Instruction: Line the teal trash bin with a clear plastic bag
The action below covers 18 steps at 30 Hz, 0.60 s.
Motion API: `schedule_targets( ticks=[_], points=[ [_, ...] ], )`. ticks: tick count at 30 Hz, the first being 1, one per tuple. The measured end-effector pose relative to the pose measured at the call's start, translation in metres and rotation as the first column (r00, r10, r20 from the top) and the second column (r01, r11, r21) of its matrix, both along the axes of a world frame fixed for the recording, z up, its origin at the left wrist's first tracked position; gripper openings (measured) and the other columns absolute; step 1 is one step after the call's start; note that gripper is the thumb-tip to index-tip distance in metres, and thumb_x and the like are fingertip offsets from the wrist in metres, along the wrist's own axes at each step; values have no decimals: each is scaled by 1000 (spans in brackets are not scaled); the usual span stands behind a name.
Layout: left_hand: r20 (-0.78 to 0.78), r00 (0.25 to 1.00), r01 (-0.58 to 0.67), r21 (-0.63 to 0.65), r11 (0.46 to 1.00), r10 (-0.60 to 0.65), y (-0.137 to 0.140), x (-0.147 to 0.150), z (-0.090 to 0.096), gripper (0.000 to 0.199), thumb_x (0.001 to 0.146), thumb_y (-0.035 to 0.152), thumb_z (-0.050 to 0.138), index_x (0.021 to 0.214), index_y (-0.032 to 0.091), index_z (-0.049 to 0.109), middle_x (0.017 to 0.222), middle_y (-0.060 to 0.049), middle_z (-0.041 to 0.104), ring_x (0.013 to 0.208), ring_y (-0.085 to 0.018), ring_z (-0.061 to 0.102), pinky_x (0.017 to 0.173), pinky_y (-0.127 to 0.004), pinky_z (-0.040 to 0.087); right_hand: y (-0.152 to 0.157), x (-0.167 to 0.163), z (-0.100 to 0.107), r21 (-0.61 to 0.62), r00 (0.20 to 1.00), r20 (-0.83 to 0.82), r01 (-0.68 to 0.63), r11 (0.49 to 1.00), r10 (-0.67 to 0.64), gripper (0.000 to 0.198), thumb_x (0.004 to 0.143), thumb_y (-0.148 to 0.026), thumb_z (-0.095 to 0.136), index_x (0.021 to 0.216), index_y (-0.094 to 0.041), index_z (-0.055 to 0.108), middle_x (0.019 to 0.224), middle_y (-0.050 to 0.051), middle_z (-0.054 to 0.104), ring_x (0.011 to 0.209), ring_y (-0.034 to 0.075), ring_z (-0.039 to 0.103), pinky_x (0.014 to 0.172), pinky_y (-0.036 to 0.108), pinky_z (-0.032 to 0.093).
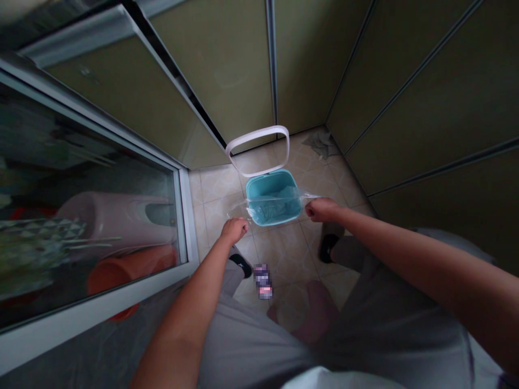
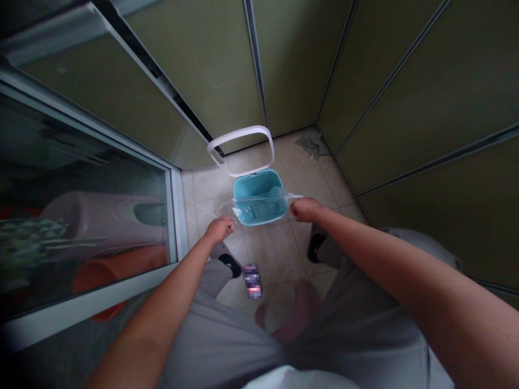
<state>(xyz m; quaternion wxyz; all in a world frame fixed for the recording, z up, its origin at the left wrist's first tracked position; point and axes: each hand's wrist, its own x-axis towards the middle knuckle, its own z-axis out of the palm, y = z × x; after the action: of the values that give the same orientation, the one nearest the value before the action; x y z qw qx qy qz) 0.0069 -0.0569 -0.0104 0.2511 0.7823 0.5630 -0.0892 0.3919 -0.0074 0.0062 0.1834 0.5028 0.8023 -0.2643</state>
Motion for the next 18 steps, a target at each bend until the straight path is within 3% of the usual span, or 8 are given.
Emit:
schedule_targets(
  ticks=[5, 11, 15, 18],
  points=[
    [-62, 998, -18, 17, 1000, 19, 2, 2, -7, 19, 84, 10, 61, 79, 23, 74, 95, -4, 71, 93, -21, 65, 80, -30, 44, 3, -2, -4, 20, 999, -1, 41, 999, -41, 13, 77, -20, 70, 87, -24, 77, 95, 6, 74, 86, 23, 65, 70, 29, 41],
    [-62, 989, -127, 108, 986, 134, 10, 1, -20, 20, 88, 15, 58, 87, 25, 76, 98, -5, 69, 95, -21, 65, 81, -30, 45, 9, -8, -10, 82, 979, -37, 201, 976, -198, 15, 80, -22, 69, 90, -24, 79, 102, 9, 75, 91, 25, 66, 75, 31, 45],
    [49, 960, -279, 75, 957, 276, 16, 2, -24, 23, 84, 14, 61, 96, 25, 78, 98, -4, 70, 91, -20, 65, 80, -28, 45, 14, -7, -25, 76, 948, -101, 310, 948, -302, 19, 82, -22, 66, 94, -26, 81, 104, 7, 77, 91, 24, 68, 73, 29, 47],
    [163, 882, -454, 32, 891, 443, 19, 5, -18, 16, 83, 20, 64, 94, 23, 75, 90, -2, 70, 82, -17, 64, 73, -26, 43, 20, -5, -36, 19, 892, -217, 409, 912, -396, 17, 84, -19, 65, 92, -22, 80, 95, 6, 78, 85, 20, 70, 69, 24, 46]
  ],
)
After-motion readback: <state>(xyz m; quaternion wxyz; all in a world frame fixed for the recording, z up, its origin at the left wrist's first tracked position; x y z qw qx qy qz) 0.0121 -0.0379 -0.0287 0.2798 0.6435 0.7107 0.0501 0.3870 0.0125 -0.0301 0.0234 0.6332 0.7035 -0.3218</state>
